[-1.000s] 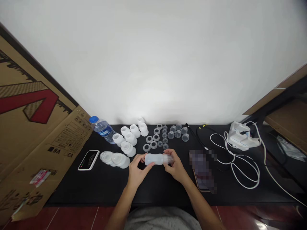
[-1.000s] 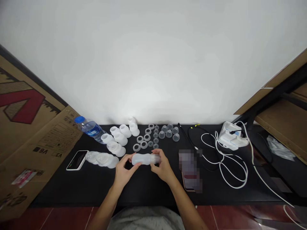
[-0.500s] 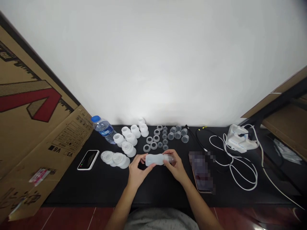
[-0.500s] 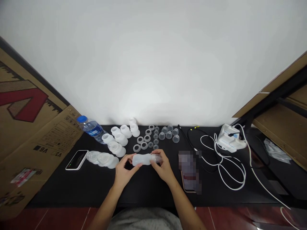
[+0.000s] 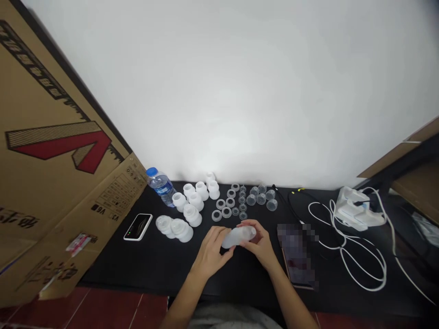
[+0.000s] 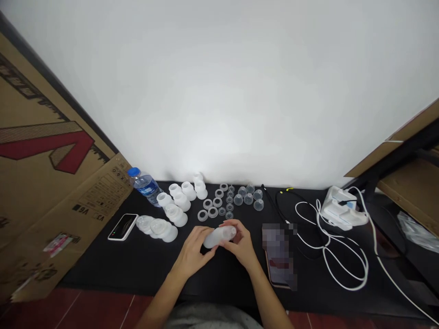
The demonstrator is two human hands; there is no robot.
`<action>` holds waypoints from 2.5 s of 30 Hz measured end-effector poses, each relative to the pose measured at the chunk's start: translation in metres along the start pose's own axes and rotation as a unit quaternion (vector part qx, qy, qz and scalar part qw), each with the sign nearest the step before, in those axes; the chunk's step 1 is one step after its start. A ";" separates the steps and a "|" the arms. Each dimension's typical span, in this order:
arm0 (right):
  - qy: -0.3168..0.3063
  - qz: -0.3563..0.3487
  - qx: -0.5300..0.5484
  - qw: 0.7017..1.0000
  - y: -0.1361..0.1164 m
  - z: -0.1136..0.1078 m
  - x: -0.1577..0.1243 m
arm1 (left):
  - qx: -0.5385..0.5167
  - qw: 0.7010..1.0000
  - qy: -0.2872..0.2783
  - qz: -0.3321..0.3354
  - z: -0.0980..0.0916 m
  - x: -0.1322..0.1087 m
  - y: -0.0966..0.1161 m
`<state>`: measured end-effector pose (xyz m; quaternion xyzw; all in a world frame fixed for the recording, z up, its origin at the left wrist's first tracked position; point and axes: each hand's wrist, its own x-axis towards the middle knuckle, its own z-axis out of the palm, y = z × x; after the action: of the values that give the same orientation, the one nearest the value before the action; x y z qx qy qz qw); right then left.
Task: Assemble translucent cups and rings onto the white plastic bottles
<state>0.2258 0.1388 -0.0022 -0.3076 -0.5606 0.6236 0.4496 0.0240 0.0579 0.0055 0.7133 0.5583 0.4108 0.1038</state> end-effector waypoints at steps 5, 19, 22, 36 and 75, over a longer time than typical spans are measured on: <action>-0.085 0.000 0.026 0.996 0.005 0.005 -0.003 | -0.005 0.998 0.024 -0.062 0.000 -0.005 0.003; 0.062 -0.119 -0.309 0.942 0.017 0.001 -0.001 | 0.085 0.961 0.094 -0.245 -0.020 -0.039 -0.018; 0.084 -0.132 -0.347 0.925 0.018 0.000 0.001 | 0.076 0.955 0.094 -0.271 -0.020 -0.037 -0.024; 0.068 -0.117 -0.576 0.807 0.023 0.005 0.001 | 0.035 0.941 0.105 -0.319 -0.018 -0.041 -0.022; 0.002 -0.138 -0.547 0.826 0.015 0.003 -0.001 | -0.044 0.985 0.056 -0.159 0.012 -0.012 -0.008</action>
<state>0.2202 0.1367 -0.0162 -0.4235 -0.8456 0.1458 0.2905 0.0260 0.0539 -0.0126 0.5858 0.6508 0.4530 0.1677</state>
